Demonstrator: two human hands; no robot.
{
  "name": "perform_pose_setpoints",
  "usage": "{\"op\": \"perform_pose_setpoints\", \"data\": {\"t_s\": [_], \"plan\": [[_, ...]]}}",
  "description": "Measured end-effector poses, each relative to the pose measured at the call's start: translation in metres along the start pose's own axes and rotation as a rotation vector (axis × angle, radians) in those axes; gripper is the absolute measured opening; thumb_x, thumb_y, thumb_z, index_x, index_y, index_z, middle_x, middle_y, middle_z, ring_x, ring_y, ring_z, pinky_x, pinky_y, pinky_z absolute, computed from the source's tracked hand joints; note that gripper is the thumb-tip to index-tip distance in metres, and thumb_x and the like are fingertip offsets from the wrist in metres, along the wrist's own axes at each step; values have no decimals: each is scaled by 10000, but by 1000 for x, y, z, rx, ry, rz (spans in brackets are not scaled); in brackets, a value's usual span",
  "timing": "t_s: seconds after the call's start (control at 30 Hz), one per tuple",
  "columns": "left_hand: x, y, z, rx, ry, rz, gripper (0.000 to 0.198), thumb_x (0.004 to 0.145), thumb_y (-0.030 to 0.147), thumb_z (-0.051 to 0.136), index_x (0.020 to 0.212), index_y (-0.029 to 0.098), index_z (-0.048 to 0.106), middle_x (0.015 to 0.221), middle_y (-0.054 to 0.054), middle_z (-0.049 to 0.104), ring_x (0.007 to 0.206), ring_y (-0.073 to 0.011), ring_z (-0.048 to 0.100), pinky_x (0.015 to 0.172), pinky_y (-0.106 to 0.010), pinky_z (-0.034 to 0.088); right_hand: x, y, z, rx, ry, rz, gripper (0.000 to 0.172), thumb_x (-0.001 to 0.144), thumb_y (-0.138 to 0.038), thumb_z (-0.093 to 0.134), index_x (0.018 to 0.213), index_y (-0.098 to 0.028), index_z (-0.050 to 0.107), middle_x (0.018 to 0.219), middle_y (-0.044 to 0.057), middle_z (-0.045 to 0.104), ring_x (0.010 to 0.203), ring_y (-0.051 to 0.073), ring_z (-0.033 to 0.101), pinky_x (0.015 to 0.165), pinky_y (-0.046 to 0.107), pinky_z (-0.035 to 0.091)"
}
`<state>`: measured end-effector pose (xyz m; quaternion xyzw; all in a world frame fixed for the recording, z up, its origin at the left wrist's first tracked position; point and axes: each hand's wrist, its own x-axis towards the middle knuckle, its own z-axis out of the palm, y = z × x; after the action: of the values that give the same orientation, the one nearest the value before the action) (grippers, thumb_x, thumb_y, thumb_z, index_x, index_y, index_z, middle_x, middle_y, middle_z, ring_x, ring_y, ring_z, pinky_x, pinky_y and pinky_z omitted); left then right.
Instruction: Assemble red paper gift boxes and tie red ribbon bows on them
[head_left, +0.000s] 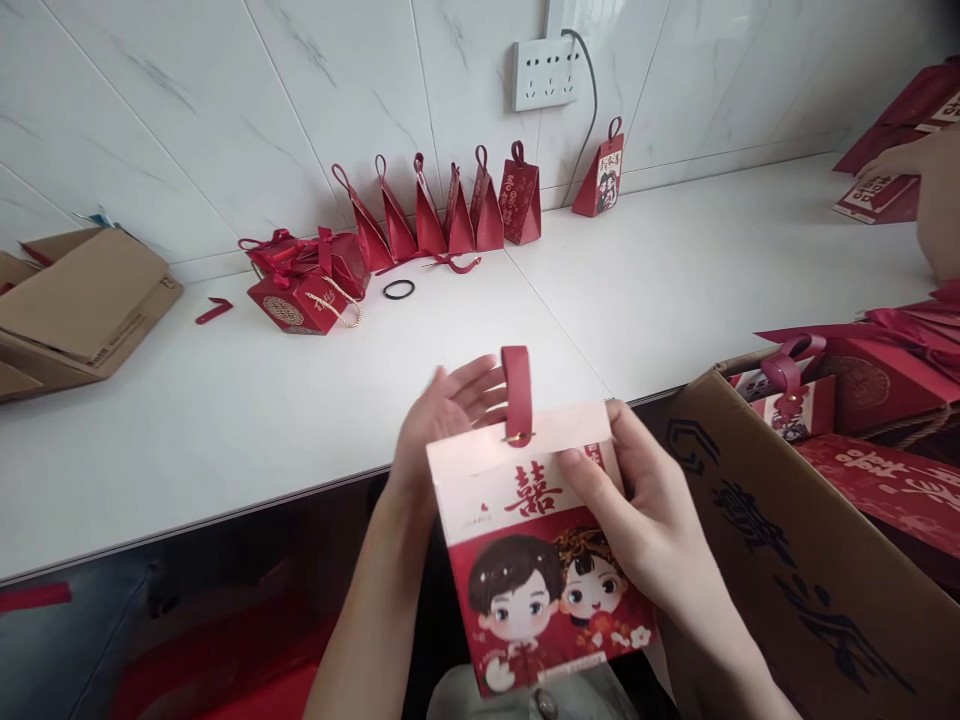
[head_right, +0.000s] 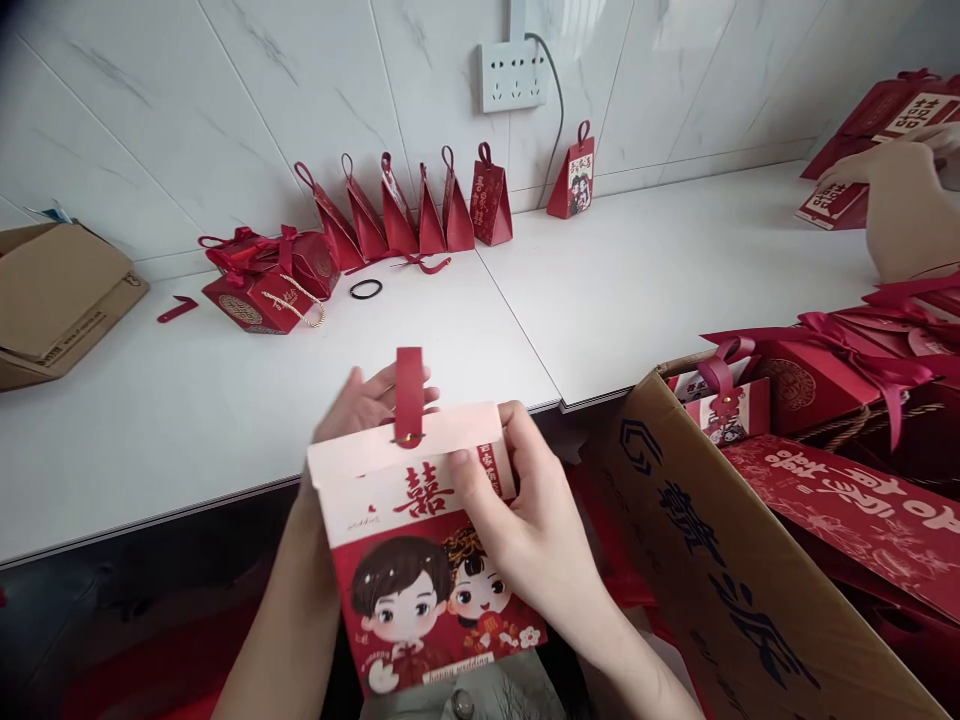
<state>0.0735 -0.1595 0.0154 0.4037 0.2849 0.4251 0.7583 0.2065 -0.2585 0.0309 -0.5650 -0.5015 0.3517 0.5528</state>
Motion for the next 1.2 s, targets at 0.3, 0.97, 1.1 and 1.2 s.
{"op": "perform_pose_setpoints", "data": {"t_s": [0.3,0.97,1.1,1.2], "plan": [[-30,24,23,675,70,112,190,746,373,695,722,186,672,584,11,611,522,-106,538,474,-196,385,2,7,0,-123,91,-106,138,893,-251,495,1021,-239,444,628,-67,493,465,78,411,428,198,347],[-27,12,22,641,-77,93,262,751,364,680,621,147,610,543,14,501,499,-77,438,452,-181,349,2,2,-7,-171,256,-202,338,955,-300,371,672,-206,529,529,-46,501,458,74,434,443,187,357],[-25,14,23,652,-51,67,245,748,375,689,668,152,626,532,23,508,483,-71,440,444,-168,348,3,2,-10,-87,133,-178,152,881,-367,512,890,-223,561,640,-43,563,518,90,480,465,195,380],[-22,13,24,655,-36,53,270,769,413,665,709,150,643,567,7,542,522,-94,489,477,-182,388,12,6,-13,-125,182,-70,200,865,-371,535,749,-207,534,517,-69,410,447,76,363,419,193,303]]}}
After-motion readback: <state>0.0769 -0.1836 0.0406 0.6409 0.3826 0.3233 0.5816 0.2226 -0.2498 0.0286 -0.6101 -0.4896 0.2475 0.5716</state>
